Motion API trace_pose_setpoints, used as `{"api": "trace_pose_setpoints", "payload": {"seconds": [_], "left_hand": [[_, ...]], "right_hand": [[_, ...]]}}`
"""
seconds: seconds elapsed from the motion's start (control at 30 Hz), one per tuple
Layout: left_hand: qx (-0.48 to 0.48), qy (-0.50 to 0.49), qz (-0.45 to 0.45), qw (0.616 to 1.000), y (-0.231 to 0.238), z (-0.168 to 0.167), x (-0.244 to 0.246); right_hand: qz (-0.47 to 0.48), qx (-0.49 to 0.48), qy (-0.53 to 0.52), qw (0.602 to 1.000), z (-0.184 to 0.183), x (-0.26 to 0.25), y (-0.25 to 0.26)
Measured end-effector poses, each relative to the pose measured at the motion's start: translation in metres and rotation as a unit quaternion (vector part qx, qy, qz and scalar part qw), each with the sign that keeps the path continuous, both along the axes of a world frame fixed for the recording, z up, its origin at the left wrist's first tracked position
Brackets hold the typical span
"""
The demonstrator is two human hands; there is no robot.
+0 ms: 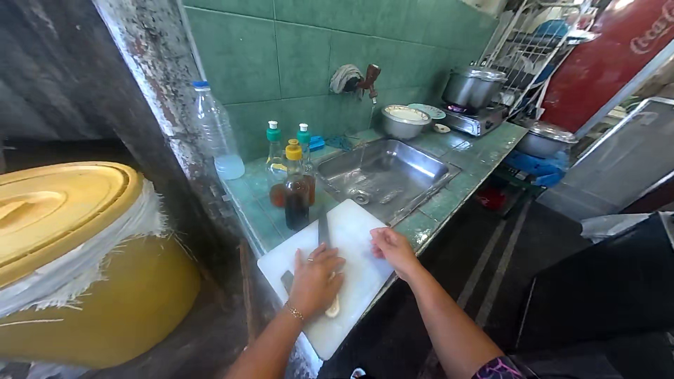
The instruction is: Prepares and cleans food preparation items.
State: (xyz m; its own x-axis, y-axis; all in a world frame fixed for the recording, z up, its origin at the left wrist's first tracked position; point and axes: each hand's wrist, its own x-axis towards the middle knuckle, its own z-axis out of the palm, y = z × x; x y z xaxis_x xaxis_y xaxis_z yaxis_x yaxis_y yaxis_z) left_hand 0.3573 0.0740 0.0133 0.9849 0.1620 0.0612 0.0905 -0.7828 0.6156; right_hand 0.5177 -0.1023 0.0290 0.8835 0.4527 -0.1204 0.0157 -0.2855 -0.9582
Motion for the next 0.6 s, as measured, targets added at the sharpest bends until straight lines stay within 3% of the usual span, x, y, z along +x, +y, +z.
{"api": "trace_pose_setpoints", "payload": {"seconds": [0.17, 0.37, 0.6], "left_hand": [[-0.003, -0.007, 0.005, 1.000, 0.000, 0.000, 0.000], [0.002, -0.018, 0.014, 1.000, -0.001, -0.004, -0.001], [0.008, -0.099, 0.007, 0.995, 0.001, -0.017, -0.007]], "right_hand": [[0.031, -0.004, 0.008, 0.999, -0.001, 0.004, -0.002], [0.149, -0.061, 0.121, 0.980, 0.032, 0.031, -0.006], [0.232, -0.077, -0.052, 0.968, 0.094, 0.129, -0.008]]}}
